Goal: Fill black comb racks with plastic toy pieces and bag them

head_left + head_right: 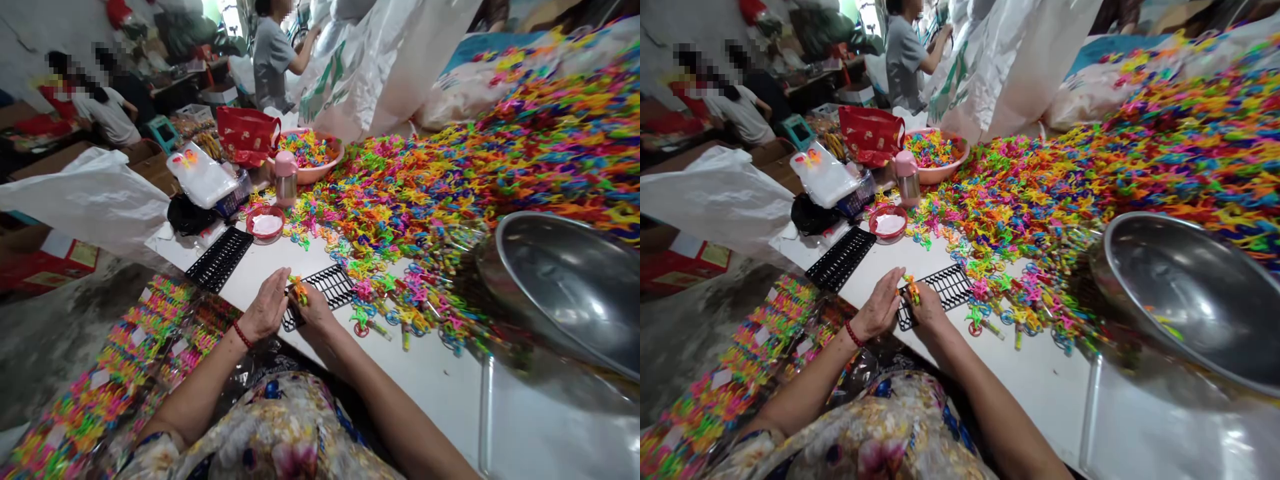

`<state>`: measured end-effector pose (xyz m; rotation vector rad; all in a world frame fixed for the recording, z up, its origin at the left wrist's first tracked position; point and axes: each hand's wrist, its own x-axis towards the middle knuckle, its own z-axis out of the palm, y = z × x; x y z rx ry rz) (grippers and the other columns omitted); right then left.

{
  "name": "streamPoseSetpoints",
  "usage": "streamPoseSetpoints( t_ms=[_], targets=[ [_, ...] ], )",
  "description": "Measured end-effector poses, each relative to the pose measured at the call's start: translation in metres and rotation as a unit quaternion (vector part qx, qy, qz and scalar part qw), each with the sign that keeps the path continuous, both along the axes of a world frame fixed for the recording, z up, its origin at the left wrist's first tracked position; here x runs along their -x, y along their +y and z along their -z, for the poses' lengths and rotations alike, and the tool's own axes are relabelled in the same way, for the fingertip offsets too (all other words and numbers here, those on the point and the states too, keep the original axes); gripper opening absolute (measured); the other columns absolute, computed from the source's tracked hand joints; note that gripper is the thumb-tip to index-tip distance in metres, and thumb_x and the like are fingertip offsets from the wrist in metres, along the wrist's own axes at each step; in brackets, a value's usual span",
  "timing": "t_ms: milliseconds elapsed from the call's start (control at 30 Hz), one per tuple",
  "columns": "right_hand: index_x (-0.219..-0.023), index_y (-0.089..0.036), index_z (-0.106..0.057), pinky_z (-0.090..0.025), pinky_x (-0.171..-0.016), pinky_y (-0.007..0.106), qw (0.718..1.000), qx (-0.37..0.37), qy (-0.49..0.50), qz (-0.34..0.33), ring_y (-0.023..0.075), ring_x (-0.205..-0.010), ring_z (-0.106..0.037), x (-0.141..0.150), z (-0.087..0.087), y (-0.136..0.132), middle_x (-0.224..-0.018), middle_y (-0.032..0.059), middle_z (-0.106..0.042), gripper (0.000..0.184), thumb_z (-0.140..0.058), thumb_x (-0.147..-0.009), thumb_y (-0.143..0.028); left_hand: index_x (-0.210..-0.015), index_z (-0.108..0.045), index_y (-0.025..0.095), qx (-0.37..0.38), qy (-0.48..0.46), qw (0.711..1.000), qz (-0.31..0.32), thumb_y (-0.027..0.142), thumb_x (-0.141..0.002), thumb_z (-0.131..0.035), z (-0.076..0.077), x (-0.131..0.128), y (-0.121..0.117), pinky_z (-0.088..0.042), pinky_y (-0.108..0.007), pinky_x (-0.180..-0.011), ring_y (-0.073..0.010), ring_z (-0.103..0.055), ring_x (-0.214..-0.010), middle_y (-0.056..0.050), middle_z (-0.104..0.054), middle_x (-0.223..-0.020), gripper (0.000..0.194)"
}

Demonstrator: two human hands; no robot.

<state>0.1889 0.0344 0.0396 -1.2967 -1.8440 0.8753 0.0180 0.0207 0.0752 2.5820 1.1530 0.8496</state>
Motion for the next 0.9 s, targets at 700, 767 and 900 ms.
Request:
streamPoseSetpoints(
  t_ms=[700, 767, 900],
  targets=[
    [-0.123, -0.020, -0.056, -0.049, -0.093, 0.037, 0.994, -0.091, -0.067, -0.012, 0.0232, -0.109, -0.057, -0.036, -0.006, -0.029, -0.118, 0.0126, -0.060, 0.032, -0.051, -0.091, -0.018, -0.150, -0.036, 0.026, -0.035, 0.128, 0.991, -0.014, 0.028, -0.097, -0.046, -0.009, 0.003, 0.003, -0.011, -0.056, -0.117, -0.0307, -0.025, -0.148, -0.010, -0.039, -0.155, 0.054],
    [-0.117, -0.018, -0.060, -0.050, -0.089, 0.038, 0.982, -0.109, -0.136, 0.077, 0.0244, -0.105, -0.058, -0.074, -0.008, -0.056, -0.114, 0.0141, -0.060, 0.028, -0.045, -0.093, -0.016, -0.148, -0.039, 0.028, -0.041, 0.127, 0.991, -0.004, 0.029, -0.096, -0.048, -0.011, 0.007, 0.005, -0.009, -0.056, -0.117, -0.0307, -0.023, -0.148, -0.009, -0.041, -0.154, 0.052],
    [-0.101, -0.017, -0.065, -0.049, -0.073, 0.037, 0.921, -0.083, -0.333, 0.183, 0.0258, -0.086, -0.057, -0.138, -0.004, -0.093, -0.101, 0.0151, -0.060, 0.025, -0.042, -0.093, -0.017, -0.147, -0.041, 0.026, -0.024, 0.117, 0.992, 0.042, 0.025, -0.097, -0.044, -0.014, 0.014, 0.013, -0.013, -0.053, -0.117, -0.0284, -0.022, -0.149, -0.009, -0.044, -0.152, 0.049]
  ],
)
